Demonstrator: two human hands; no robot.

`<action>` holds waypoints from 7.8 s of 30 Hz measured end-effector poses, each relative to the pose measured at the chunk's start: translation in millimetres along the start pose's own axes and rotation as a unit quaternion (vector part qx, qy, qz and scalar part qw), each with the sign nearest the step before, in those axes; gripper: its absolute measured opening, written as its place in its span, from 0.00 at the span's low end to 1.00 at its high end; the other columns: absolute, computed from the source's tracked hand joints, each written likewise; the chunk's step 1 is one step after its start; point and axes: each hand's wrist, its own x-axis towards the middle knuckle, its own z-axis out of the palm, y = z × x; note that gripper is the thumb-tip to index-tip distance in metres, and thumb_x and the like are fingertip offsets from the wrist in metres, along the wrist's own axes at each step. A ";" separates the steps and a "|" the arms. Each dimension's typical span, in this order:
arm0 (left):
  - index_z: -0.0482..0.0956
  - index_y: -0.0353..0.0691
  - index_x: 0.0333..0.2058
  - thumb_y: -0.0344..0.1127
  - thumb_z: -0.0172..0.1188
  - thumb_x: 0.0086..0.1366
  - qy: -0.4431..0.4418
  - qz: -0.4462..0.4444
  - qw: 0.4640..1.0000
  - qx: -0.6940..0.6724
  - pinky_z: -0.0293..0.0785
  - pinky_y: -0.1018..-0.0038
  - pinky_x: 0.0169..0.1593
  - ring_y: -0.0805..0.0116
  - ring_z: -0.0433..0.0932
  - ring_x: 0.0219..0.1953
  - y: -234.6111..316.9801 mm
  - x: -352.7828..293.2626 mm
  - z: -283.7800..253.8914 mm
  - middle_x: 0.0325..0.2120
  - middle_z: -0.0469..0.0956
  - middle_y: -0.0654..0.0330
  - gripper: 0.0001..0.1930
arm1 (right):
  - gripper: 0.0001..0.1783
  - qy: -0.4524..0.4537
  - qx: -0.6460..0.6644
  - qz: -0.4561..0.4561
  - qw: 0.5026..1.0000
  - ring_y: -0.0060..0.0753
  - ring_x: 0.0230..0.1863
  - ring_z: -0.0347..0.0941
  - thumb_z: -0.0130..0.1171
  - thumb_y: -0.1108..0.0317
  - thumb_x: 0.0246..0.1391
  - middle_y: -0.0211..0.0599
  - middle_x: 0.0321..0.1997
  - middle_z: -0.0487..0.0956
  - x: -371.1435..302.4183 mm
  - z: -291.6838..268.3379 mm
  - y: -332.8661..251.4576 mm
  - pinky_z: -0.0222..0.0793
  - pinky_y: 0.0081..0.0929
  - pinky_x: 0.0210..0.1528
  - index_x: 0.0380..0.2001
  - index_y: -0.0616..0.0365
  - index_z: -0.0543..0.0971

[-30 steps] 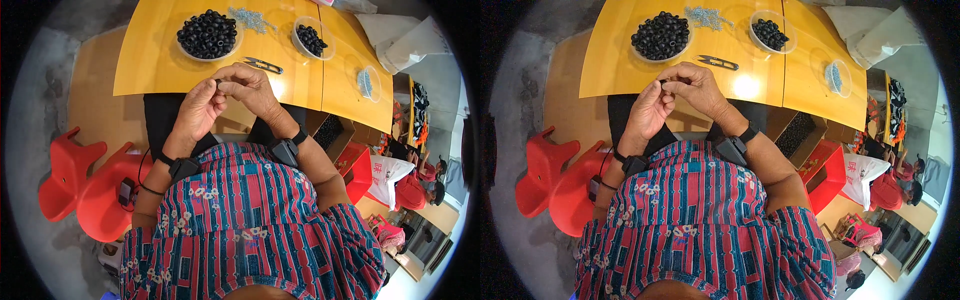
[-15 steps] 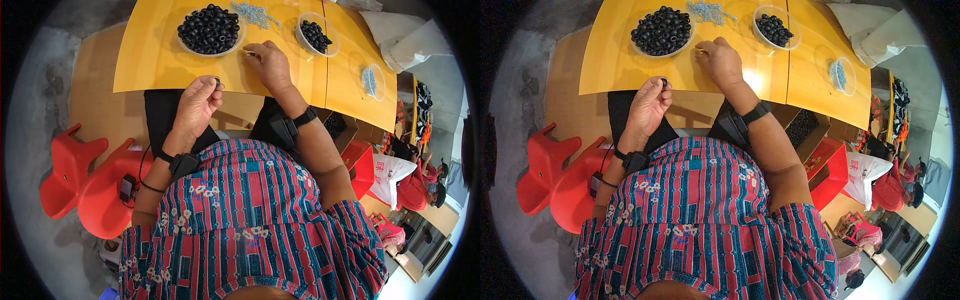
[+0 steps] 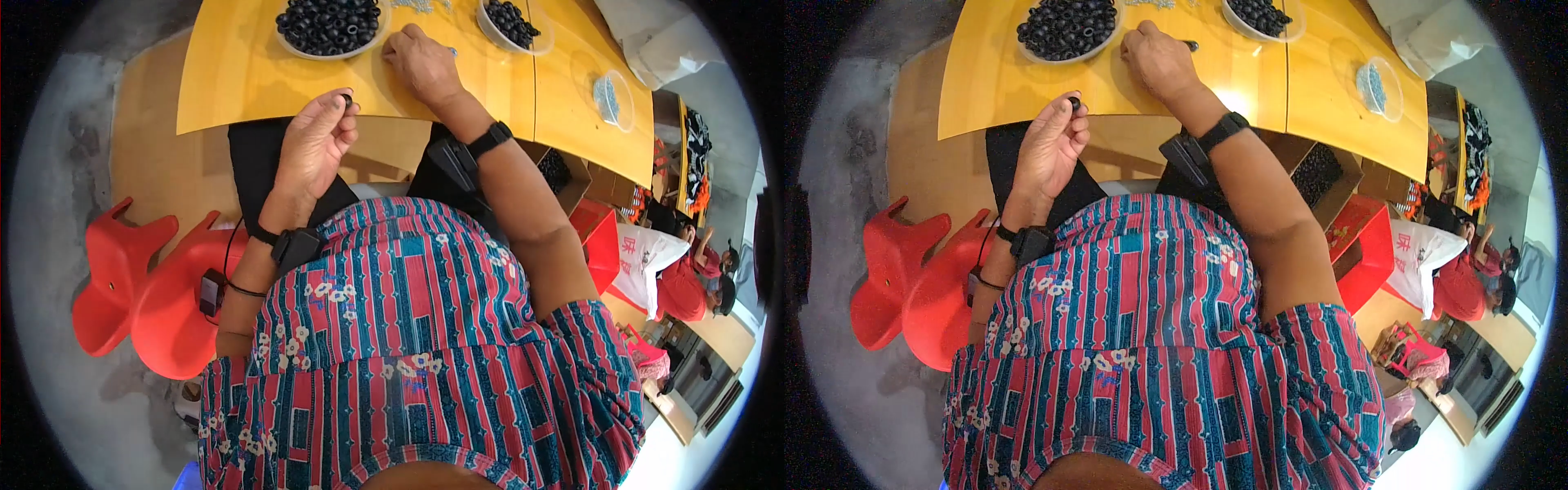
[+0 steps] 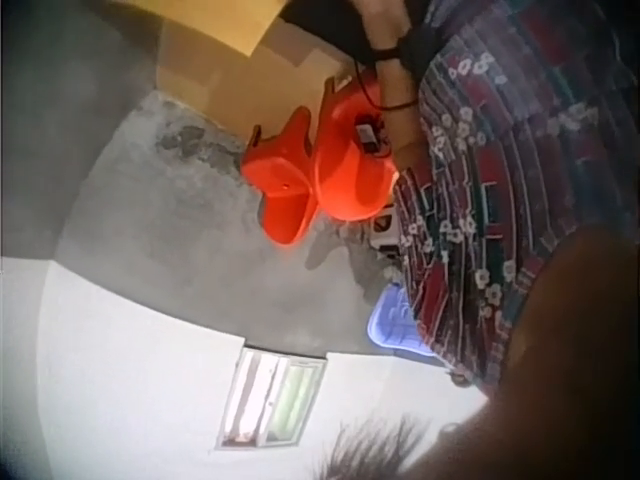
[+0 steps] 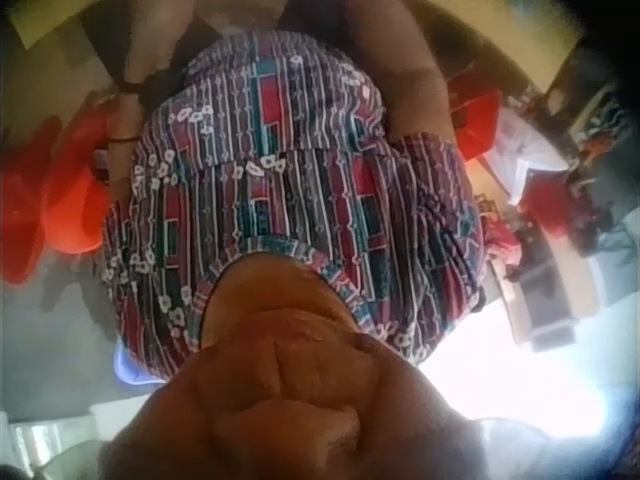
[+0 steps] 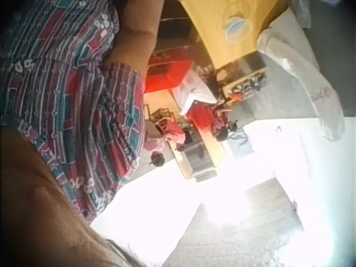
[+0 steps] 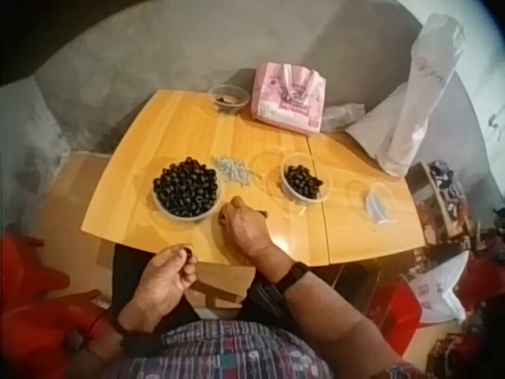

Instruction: The person takes black plastic pieces from a dish on the table and inserts small components into them by hand.

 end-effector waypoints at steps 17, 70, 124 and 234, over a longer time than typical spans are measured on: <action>0.72 0.35 0.47 0.36 0.57 0.61 -0.054 0.014 0.998 0.012 0.73 0.82 0.38 0.80 0.72 0.32 0.2 -2.2 6.3 0.33 0.76 0.63 0.17 | 0.05 -0.071 0.604 0.188 0.771 0.20 0.27 0.71 0.54 0.76 0.52 0.28 0.27 0.74 -27.1 -65.1 -45.0 0.69 0.18 0.32 0.34 0.61 0.74; 0.74 0.32 0.45 0.31 0.56 0.62 -0.059 0.104 0.990 0.079 0.72 0.79 0.38 0.77 0.72 0.30 -9.6 3.7 19.2 0.33 0.76 0.62 0.14 | 0.07 -0.092 0.637 0.217 0.734 0.20 0.24 0.72 0.57 0.76 0.50 0.32 0.27 0.77 -31.1 -79.4 -65.7 0.71 0.17 0.29 0.35 0.64 0.75; 0.72 0.31 0.47 0.32 0.52 0.64 -0.063 0.049 0.996 0.036 0.72 0.80 0.39 0.81 0.71 0.30 -14.0 -4.1 21.6 0.32 0.74 0.63 0.15 | 0.08 -0.066 0.594 0.220 0.771 0.18 0.26 0.72 0.58 0.77 0.48 0.32 0.29 0.79 -39.0 -75.6 -72.1 0.69 0.15 0.29 0.35 0.64 0.79; 0.70 0.37 0.47 0.35 0.50 0.65 -0.024 0.013 1.000 0.014 0.69 0.82 0.39 0.81 0.68 0.31 -13.6 -9.3 0.1 0.32 0.70 0.66 0.13 | 0.16 -0.106 0.000 -0.125 0.986 0.47 0.38 0.71 0.50 0.79 0.34 0.42 0.31 0.75 40.9 -56.4 -30.3 0.68 0.35 0.43 0.27 0.53 0.82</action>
